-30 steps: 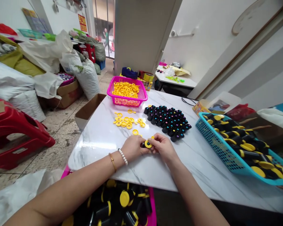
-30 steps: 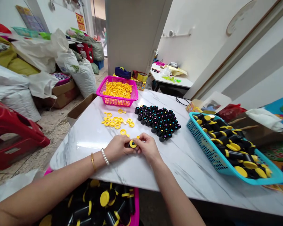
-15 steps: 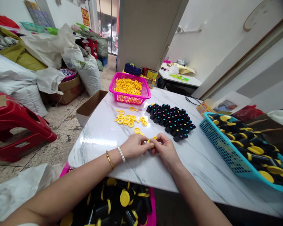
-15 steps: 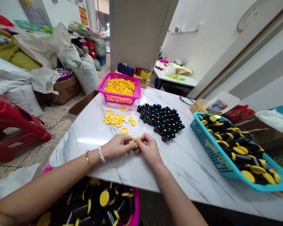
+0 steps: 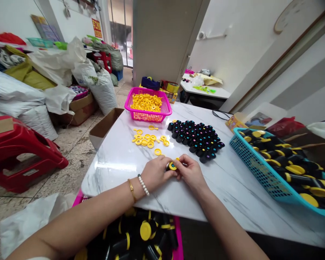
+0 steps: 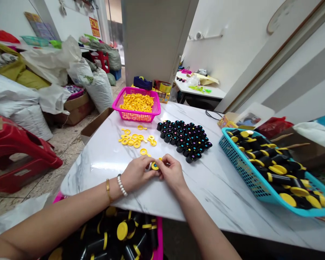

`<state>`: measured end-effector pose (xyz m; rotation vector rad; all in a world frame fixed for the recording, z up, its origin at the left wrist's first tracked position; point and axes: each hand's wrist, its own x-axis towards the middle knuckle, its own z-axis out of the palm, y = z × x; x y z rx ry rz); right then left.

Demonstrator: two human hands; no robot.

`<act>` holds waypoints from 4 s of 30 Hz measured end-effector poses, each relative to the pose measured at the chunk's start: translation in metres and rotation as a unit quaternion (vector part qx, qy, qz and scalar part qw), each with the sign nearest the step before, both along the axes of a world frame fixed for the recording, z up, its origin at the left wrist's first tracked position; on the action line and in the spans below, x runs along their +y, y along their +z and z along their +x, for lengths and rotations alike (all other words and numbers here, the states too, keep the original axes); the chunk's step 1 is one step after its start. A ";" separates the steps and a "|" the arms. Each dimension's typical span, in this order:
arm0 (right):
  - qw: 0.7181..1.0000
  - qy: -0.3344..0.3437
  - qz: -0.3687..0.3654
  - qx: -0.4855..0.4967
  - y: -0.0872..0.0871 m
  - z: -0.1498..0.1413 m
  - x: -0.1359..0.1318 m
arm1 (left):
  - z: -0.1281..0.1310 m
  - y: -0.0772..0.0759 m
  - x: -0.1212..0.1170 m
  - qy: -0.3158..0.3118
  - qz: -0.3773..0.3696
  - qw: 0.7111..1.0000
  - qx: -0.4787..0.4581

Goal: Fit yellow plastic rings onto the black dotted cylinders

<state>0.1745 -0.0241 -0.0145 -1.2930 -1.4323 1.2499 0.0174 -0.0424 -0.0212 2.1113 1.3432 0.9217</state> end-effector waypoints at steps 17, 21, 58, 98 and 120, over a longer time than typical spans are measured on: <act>0.961 0.190 -0.089 -0.182 0.029 0.015 0.021 | -0.008 0.001 0.015 -0.057 -0.050 0.993 0.085; 0.955 0.173 -0.056 -0.235 0.032 0.015 0.017 | -0.008 0.000 0.014 -0.049 -0.037 0.991 0.115; 0.899 0.035 0.310 -0.306 -0.016 0.005 -0.010 | -0.003 -0.014 0.023 -0.018 -0.086 0.989 0.115; 0.959 -0.005 -0.040 -0.280 -0.088 0.006 -0.200 | -0.215 -0.087 -0.227 0.345 -0.330 0.876 -0.074; 0.826 0.089 0.391 -0.395 -0.081 -0.004 -0.197 | -0.137 -0.043 -0.199 0.142 0.013 0.976 0.165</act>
